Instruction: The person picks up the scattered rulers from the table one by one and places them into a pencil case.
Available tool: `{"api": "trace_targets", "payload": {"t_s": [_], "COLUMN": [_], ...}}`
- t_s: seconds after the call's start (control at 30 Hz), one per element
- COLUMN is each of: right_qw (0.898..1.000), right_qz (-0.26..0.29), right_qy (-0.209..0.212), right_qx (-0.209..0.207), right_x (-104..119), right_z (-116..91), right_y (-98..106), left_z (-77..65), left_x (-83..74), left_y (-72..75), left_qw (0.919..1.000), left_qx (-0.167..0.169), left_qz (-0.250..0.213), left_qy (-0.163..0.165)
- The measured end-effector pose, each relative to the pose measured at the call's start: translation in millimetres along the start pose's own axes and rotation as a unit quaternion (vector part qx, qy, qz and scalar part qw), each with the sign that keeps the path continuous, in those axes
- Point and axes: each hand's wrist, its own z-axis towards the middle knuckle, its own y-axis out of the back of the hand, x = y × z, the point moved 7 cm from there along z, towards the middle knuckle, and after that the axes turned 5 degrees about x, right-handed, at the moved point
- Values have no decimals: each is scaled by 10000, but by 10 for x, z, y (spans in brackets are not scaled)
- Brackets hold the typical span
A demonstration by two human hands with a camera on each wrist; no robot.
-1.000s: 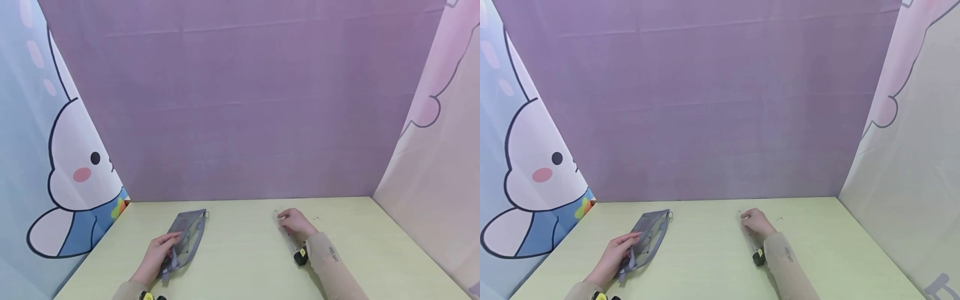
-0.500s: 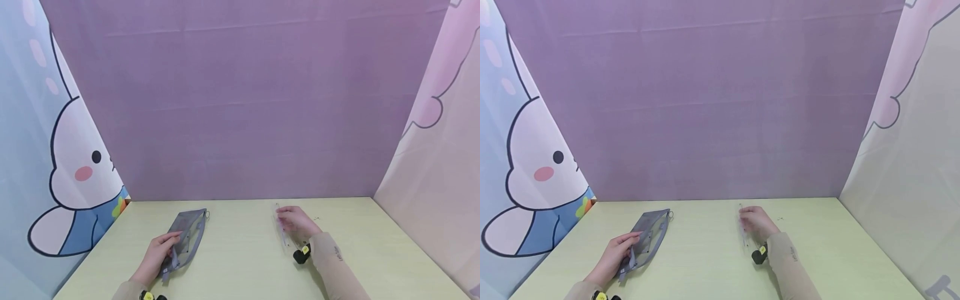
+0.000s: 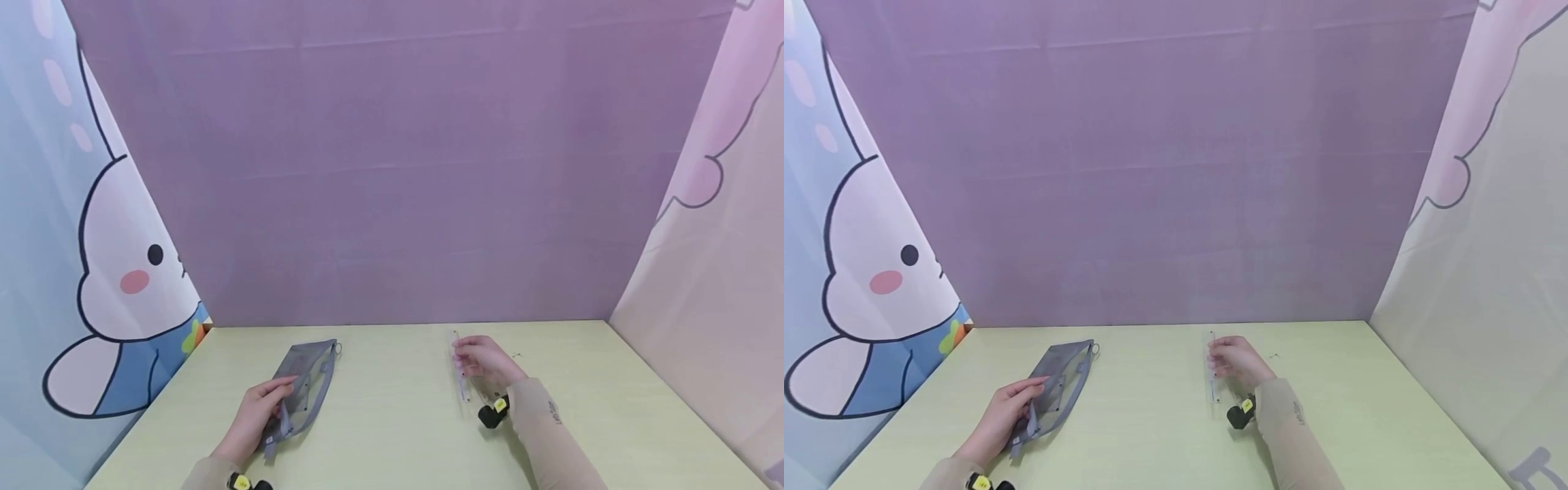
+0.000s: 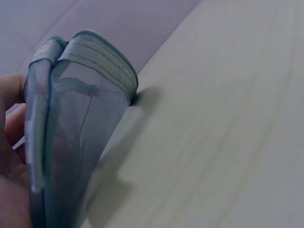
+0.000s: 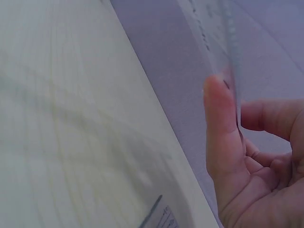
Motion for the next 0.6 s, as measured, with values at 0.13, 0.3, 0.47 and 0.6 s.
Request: {"api": "trace_targets", "payload": {"t_s": [0.13, 0.3, 0.47, 0.6], "right_qw": [9996, 9961, 9942, 9947], "right_qz": [253, 812, 950, 931], "right_qy": [88, 215, 343, 275], "right_qx": [56, 284, 357, 342], "right_x": [4, -11, -22, -57], "right_z": [-17, -29, -22, -13], "right_y": [9, -20, -36, -63], "left_z": [14, -3, -9, -21], "left_x": [4, -10, -42, -45], "left_y": [1, 10, 6, -6], "left_qw": [10000, 10000, 10000, 9999], "left_qx": [28, 43, 17, -24], "left_qz": [4, -16, -64, -104], "left_qy": [32, 49, 10, 37]}}
